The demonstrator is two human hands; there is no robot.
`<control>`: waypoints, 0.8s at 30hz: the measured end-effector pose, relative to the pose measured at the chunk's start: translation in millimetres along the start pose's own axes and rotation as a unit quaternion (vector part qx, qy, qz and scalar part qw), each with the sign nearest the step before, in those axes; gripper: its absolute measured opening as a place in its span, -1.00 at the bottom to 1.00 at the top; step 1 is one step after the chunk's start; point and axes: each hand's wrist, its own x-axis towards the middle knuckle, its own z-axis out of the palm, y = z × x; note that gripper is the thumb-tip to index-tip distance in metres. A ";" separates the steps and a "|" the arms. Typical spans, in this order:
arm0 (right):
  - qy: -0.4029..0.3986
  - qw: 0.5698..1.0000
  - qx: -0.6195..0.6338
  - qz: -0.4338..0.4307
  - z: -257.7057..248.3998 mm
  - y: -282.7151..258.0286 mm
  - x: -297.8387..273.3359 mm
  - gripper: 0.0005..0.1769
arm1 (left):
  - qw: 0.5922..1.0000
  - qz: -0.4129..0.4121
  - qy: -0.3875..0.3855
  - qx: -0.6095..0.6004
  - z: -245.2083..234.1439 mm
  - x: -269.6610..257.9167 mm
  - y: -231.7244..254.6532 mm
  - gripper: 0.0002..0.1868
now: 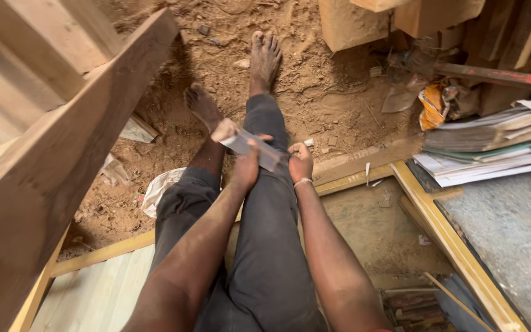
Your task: The person joins wooden pieces to assemble a bench and then applies a finish using a cloth.
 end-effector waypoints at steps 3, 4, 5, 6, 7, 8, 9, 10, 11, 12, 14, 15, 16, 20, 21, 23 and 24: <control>-0.008 0.999 0.021 0.027 -25.7 -3.0 -35.8 -0.85 | 0.999 -0.019 0.028 -0.042 -0.3 4.3 -5.6 -0.29; -0.007 0.994 0.072 0.079 -38.2 -10.9 -60.5 -0.78 | 0.996 -0.051 0.000 -0.067 -4.0 -13.1 -4.5 -0.30; -0.028 0.991 0.056 0.117 -48.7 -23.3 -80.9 -0.82 | 0.993 -0.069 -0.026 -0.088 -16.0 -26.7 3.2 -0.31; -0.047 0.986 0.038 0.155 -62.3 -43.0 -107.7 -0.69 | 0.989 -0.088 -0.052 -0.107 -26.8 -43.6 14.4 -0.32; -0.096 0.977 0.120 0.145 -78.2 -61.8 -135.8 -0.77 | 0.985 -0.074 -0.083 -0.129 -35.3 -68.1 26.8 -0.31; -0.144 0.960 0.200 0.132 -90.5 -77.8 -160.0 -0.83 | 0.980 -0.061 -0.115 -0.149 -42.9 -93.4 41.1 -0.29; -0.141 0.977 0.132 0.085 -102.9 -90.5 -180.5 -0.86 | 0.981 -0.085 -0.120 -0.127 -46.2 -119.6 55.7 -0.31; -0.138 0.988 0.064 0.036 -114.3 -101.4 -200.7 -0.89 | 0.981 -0.109 -0.125 -0.104 -48.2 -145.9 70.8 -0.33; -0.130 0.986 0.092 0.055 -119.6 -110.6 -208.1 -0.88 | 0.980 -0.093 -0.134 -0.118 -46.7 -163.4 86.8 -0.37; -0.121 0.982 0.121 0.075 -120.9 -120.0 -213.9 -0.87 | 0.978 -0.076 -0.143 -0.131 -44.6 -181.7 102.3 -0.41; -0.100 0.982 0.118 0.106 -116.6 -144.8 -214.1 -0.83 | 0.978 -0.060 -0.148 -0.134 -45.3 -205.8 130.7 -0.47; -0.086 0.986 0.084 0.114 -117.3 -162.7 -209.7 -0.81 | 0.980 -0.057 -0.143 -0.128 -42.9 -213.2 144.0 -0.50; -0.072 0.989 0.051 0.121 -120.2 -185.2 -209.0 -0.79 | 0.982 -0.053 -0.137 -0.122 -42.0 -223.1 156.8 -0.52; 0.046 0.980 -0.193 -0.017 -130.2 -294.5 -213.6 -0.69 | 0.984 0.075 -0.156 -0.043 -62.4 -268.8 203.3 -0.57; 0.026 0.990 -0.136 -0.017 -129.7 -320.3 -214.4 -0.68 | 0.985 0.031 -0.168 -0.039 -67.2 -280.3 214.1 -0.58; -0.080 0.997 -0.011 -0.020 -121.3 -374.7 -216.3 -0.62 | 0.980 0.015 -0.194 -0.030 -79.0 -301.2 241.0 -0.59; -0.165 0.985 0.053 -0.021 -117.0 -403.4 -219.5 -0.58 | 0.977 0.044 -0.206 -0.022 -81.0 -309.0 257.3 -0.59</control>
